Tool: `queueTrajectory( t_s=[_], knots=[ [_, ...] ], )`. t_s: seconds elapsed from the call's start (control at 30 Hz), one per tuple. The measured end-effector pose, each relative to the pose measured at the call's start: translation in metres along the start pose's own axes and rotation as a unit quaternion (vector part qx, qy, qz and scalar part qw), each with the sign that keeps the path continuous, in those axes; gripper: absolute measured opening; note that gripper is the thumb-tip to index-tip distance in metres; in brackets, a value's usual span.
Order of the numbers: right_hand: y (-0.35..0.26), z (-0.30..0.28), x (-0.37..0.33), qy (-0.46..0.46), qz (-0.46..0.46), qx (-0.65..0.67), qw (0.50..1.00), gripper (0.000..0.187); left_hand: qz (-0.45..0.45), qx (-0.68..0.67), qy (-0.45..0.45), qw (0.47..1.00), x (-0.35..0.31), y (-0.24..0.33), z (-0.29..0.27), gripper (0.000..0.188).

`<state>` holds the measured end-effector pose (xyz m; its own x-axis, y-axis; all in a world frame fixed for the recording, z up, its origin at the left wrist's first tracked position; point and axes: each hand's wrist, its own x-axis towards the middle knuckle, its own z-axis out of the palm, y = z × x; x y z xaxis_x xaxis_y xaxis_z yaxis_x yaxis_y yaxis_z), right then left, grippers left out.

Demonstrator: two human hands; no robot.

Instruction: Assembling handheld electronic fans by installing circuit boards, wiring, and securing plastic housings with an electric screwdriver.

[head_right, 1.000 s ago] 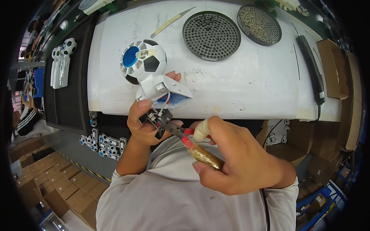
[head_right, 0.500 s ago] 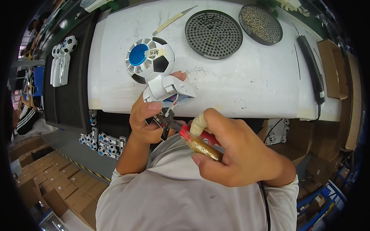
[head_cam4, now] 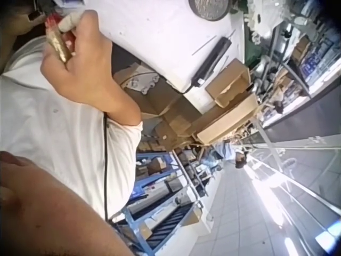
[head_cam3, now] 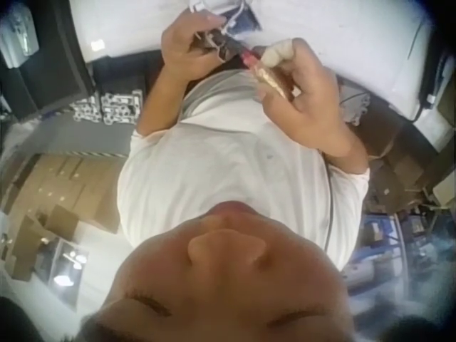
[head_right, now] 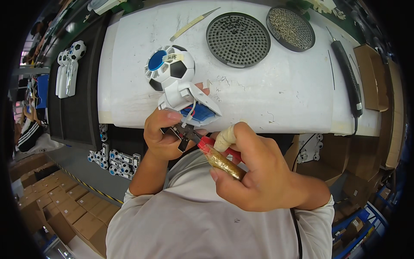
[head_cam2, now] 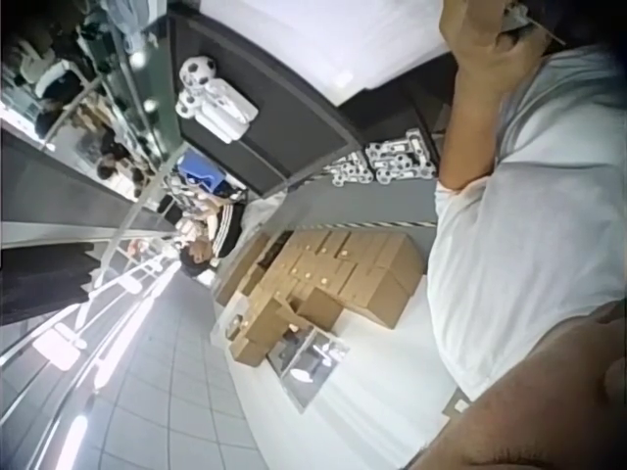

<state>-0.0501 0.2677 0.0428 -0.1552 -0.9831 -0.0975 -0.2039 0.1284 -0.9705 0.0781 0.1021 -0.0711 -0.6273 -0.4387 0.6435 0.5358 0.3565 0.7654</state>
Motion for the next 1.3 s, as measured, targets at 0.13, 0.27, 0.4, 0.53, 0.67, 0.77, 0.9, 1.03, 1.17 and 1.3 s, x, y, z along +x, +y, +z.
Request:
queueTrajectory(
  t_s=[0.13, 0.27, 0.4, 0.53, 0.67, 0.77, 0.9, 1.03, 1.17, 1.3],
  knots=[
    [0.011, 0.010, -0.005, 0.030, 0.024, 0.069, 0.997, 0.031, 0.004, 0.027, 0.028, 0.999, -0.001, -0.001, 0.004, 0.059],
    [0.010, 0.006, -0.007, 0.054, 0.050, 0.109, 0.991, 0.031, -0.020, 0.076, 0.019, 0.997, 0.000, 0.011, 0.004, 0.057],
    [0.008, -0.020, -0.011, 0.047, 0.021, 0.073, 0.996, 0.027, -0.092, 0.018, 0.042, 0.995, 0.004, 0.018, 0.002, 0.057],
    [0.016, -0.059, -0.014, 0.269, -0.054, -0.222, 0.936, 0.024, -0.176, -0.091, 0.076, 0.977, 0.015, 0.019, 0.001, 0.057],
    [0.050, -0.089, -0.007, 0.368, 0.101, -0.361, 0.851, 0.032, -0.222, -0.130, 0.056, 0.965, 0.023, 0.022, 0.003, 0.058],
    [0.058, -0.078, -0.004, 0.369, -0.045, -0.642, 0.670, 0.043, -0.228, -0.116, 0.013, 0.967, 0.026, 0.022, 0.004, 0.059],
    [0.022, -0.013, 0.009, 0.173, -0.085, -0.289, 0.938, 0.076, -0.230, -0.090, -0.084, 0.965, 0.035, 0.029, 0.005, 0.061],
    [0.023, 0.005, 0.041, 0.221, -0.041, -0.163, 0.961, 0.079, -0.236, -0.087, -0.141, 0.958, 0.042, 0.043, -0.002, 0.066],
    [0.032, -0.001, 0.042, 0.243, -0.089, -0.202, 0.945, 0.079, -0.295, 0.028, -0.077, 0.952, 0.052, 0.057, -0.031, 0.073],
    [0.034, -0.008, 0.039, 0.287, -0.105, -0.211, 0.928, 0.079, -0.330, 0.363, 0.054, 0.870, 0.072, 0.059, -0.075, 0.080]
  ],
)
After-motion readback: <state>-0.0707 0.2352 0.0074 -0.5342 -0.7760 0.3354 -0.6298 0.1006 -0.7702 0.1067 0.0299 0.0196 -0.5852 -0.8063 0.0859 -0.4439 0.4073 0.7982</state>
